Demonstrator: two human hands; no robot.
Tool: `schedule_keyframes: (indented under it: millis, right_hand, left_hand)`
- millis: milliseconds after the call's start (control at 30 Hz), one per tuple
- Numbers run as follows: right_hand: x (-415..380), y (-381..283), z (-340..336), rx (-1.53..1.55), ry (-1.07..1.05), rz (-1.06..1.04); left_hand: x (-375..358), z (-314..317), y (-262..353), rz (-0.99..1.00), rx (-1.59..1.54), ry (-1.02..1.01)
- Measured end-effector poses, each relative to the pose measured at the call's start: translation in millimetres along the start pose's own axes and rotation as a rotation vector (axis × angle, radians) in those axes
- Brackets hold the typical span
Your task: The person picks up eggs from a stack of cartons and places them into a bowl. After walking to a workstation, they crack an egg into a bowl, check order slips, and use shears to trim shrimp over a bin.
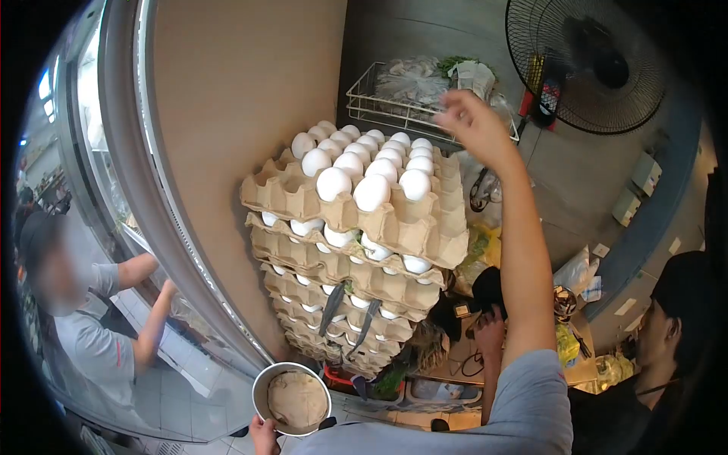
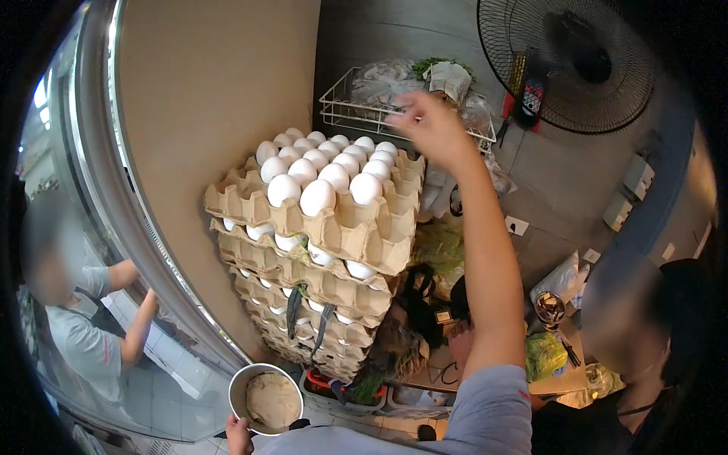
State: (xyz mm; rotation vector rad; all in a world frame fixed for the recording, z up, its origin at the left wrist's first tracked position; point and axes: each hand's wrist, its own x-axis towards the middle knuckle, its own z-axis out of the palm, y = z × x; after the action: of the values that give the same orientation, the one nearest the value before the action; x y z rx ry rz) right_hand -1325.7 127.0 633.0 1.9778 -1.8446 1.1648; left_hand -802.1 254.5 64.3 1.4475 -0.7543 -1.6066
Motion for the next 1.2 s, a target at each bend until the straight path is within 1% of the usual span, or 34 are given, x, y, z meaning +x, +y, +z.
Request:
schedule_keyframes:
  millis: [33, 67, 100, 133, 233, 333, 367, 467, 500, 533, 600, 700, 800, 833, 933, 967, 1000, 1033, 1067, 1100, 1133, 1167, 1200]
  right_hand:
    - [-17.7, -23.8, -1.2, 0.044, -0.256, 0.045]
    - [-26.5, -21.8, 6.0, -0.07, -0.377, -0.208]
    - [-35.8, -34.0, 12.6, -0.201, -0.345, -0.229]
    - [-42.7, -44.7, 16.8, -0.331, -0.312, -0.247]
    - [-41.1, -50.0, 15.6, -0.284, -0.359, -0.256]
    - [-40.4, -68.6, 10.9, -0.122, -0.509, -0.179]
    - [-42.2, -71.3, 12.3, -0.154, -0.492, -0.182]
    - [-42.5, -66.5, 18.2, -0.002, -0.362, -0.203]
    - [-39.7, -63.7, 18.2, 0.155, -0.357, -0.11]
    - [-37.9, -67.4, 15.7, 0.222, -0.342, -0.064]
    - [-33.5, -68.9, 22.5, 0.298, -0.411, -0.167]
    - [-38.9, -85.7, 39.2, 0.047, -0.342, -0.273]
    - [-42.7, -102.8, 37.2, -0.256, -0.43, -0.264]
    - [-41.6, -105.5, 36.8, -0.282, -0.437, -0.248]
    - [-37.6, -133.1, 32.8, -0.377, -0.563, -0.044]
    - [-35.1, -122.5, 39.4, -0.363, -0.481, -0.148]
    - [-31.9, -116.5, 41.6, -0.307, -0.494, -0.164]
    - [-33.1, -110.8, 41.6, -0.268, -0.427, -0.287]
    - [-44.6, -129.1, 34.8, -0.074, -0.458, -0.049]
    - [-52.3, -131.4, 36.4, -0.025, -0.38, -0.005]
    - [-61.9, -129.3, 35.6, 0.051, -0.292, -0.212]
    - [-71.1, -131.3, 40.2, -0.019, -0.194, -0.544]
    - [-101.6, -150.3, 52.1, 0.189, -0.296, -0.384]
  left_hand:
    - [12.7, -11.5, -4.6, -0.019, -0.016, -0.032]
    - [18.9, -19.2, -7.3, -0.037, -0.03, -0.062]
    - [-15.2, 23.3, 48.5, 0.053, -0.083, 0.034]
    - [-16.0, 29.9, 63.7, 0.071, -0.079, 0.008]
    - [-27.1, 41.7, 98.2, 0.098, -0.033, -0.032]
    - [-20.4, 40.5, 116.9, 0.133, 0.029, -0.107]
    - [-22.9, 43.1, 124.9, 0.149, 0.017, -0.13]
    - [-36.3, 55.5, 144.6, 0.179, -0.021, -0.193]
    - [-36.2, 56.1, 144.8, 0.185, -0.037, -0.207]
    - [-36.9, 58.5, 146.6, 0.192, -0.057, -0.223]
    - [-45.5, 63.3, 154.9, 0.179, -0.038, -0.219]
    - [-54.9, 66.2, 164.6, 0.15, -0.029, -0.225]
    - [-52.8, 67.1, 167.2, 0.151, -0.02, -0.263]
    - [-47.9, 62.0, 162.9, 0.162, -0.006, -0.275]
    - [-43.7, 62.9, 161.0, 0.169, 0.018, -0.29]
    - [-45.3, 61.1, 161.1, 0.16, 0.025, -0.28]
    - [-44.0, 60.1, 159.9, 0.172, 0.042, -0.283]
    - [-42.1, 59.4, 158.1, 0.176, 0.058, -0.274]
    - [-40.8, 59.3, 157.5, 0.182, 0.063, -0.286]
    - [-41.8, 59.3, 159.8, 0.18, 0.066, -0.29]
    - [-45.3, 58.7, 164.4, 0.189, 0.117, -0.291]
    - [-52.9, 62.2, 169.3, 0.172, 0.077, -0.283]
    - [-54.6, 61.4, 171.8, 0.173, 0.077, -0.3]
